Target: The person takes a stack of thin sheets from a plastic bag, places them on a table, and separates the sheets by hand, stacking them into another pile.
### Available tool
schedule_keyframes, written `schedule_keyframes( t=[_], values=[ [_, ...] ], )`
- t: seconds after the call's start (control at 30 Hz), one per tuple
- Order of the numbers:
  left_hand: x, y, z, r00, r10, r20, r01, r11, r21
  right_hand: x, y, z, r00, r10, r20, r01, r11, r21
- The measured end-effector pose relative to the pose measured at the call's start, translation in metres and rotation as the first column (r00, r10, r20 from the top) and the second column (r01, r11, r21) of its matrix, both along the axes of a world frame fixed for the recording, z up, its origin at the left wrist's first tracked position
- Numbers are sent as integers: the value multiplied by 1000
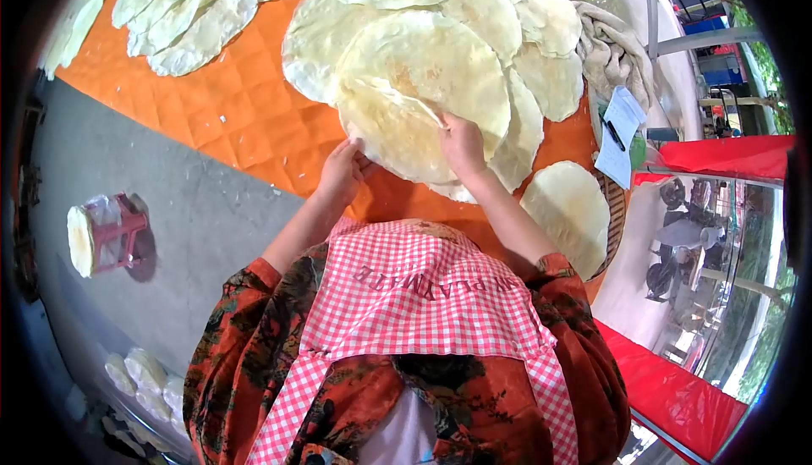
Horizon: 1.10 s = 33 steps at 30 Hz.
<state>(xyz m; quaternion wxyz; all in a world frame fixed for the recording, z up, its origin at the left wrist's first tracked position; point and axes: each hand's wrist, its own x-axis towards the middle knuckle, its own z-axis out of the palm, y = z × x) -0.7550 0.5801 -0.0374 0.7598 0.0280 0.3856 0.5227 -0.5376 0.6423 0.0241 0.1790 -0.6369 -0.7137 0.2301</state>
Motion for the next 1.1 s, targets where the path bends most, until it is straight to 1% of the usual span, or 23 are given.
schedule_keyframes(
  t=[0.03, 0.1, 0.13, 0.23, 0.27, 0.37, 0.47, 0.57, 0.63, 0.67, 0.7, 0.73, 0.77, 0.8, 0.83, 0.87, 0.9, 0.93, 0.97, 1.0, 1.03, 1.1],
  values=[
    [0, -2, -2, 998, 14, 66, -15, 1000, 8, -4, -6, -4, 998, 65, 19, -67, 993, 99],
    [4, -1, -8, 1000, 22, 11, -23, 998, 51, -14, -18, -24, 980, 186, 75, -200, 935, 293],
    [7, 1, -8, 1000, 27, -16, -26, 997, 73, -21, -23, -31, 980, 190, 56, -198, 945, 261],
    [11, 4, -10, 973, -19, -229, 32, 998, 52, -22, -29, -39, 947, 256, 192, -295, 932, 209],
    [9, 6, -15, 980, -23, -198, 31, 999, 37, -21, -31, -33, 933, 314, 175, -330, 941, 73],
    [17, 8, -16, 981, 28, -191, -15, 998, 68, -15, -38, -31, 910, 391, 139, -412, 893, 180],
    [26, 12, -10, 971, -30, -239, 32, 999, 4, -12, -45, -29, 919, 380, 103, -394, 894, 216],
    [41, 15, -9, 959, 56, -277, -43, 998, 50, -12, -48, -44, 940, 309, 143, -336, 909, 246],
    [37, 15, -20, 936, -15, -353, 35, 998, 50, -4, -42, -65, 931, 318, 177, -362, 865, 349],
    [34, 14, -28, 920, -47, -390, 71, 996, 47, -3, -36, -65, 926, 323, 195, -376, 837, 398],
    [33, 13, -37, 914, -78, -399, 88, 996, 6, 3, -24, -62, 947, 261, 186, -298, 930, 216],
    [32, 14, -47, 907, -103, -408, 98, 995, -32, 8, -2, -43, 961, 199, 190, -208, 978, 30],
    [30, 16, -52, 900, -127, -417, 106, 992, -73, 16, 24, -23, 969, 140, 204, -108, 981, -159],
    [31, 15, -52, 890, -108, -444, 78, 993, -85, 35, 64, 0, 957, 172, 233, -170, 985, -31],
    [33, 12, -54, 888, -102, -449, 58, 992, -111, 61, 110, 22, 988, 104, 118, -107, 994, 17],
    [35, 13, -55, 886, -93, -455, 37, 991, -130, 76, 146, 74, 999, 32, -3, -31, 999, 29],
    [36, 17, -54, 884, -79, -462, 15, 990, -140, 97, 184, 114, 976, 99, 196, -140, 969, 205],
    [36, 18, -48, 897, -69, -437, 14, 992, -129, 98, 196, 166, 974, 73, 216, -146, 927, 346],
    [35, 15, -38, 909, -60, -412, 12, 993, -117, 105, 210, 199, 973, 70, 219, -146, 924, 355],
    [35, 16, -33, 922, -47, -385, 7, 994, -105, 109, 222, 223, 964, 109, 243, -177, 945, 276],
    [33, 17, -36, 924, -65, -377, 27, 994, -105, 97, 214, 230, 973, 123, 197, -178, 939, 295],
    [30, 17, -49, 927, -106, -359, 71, 991, -109, 57, 165, 231, 983, 151, 103, -177, 929, 325]
  ],
)
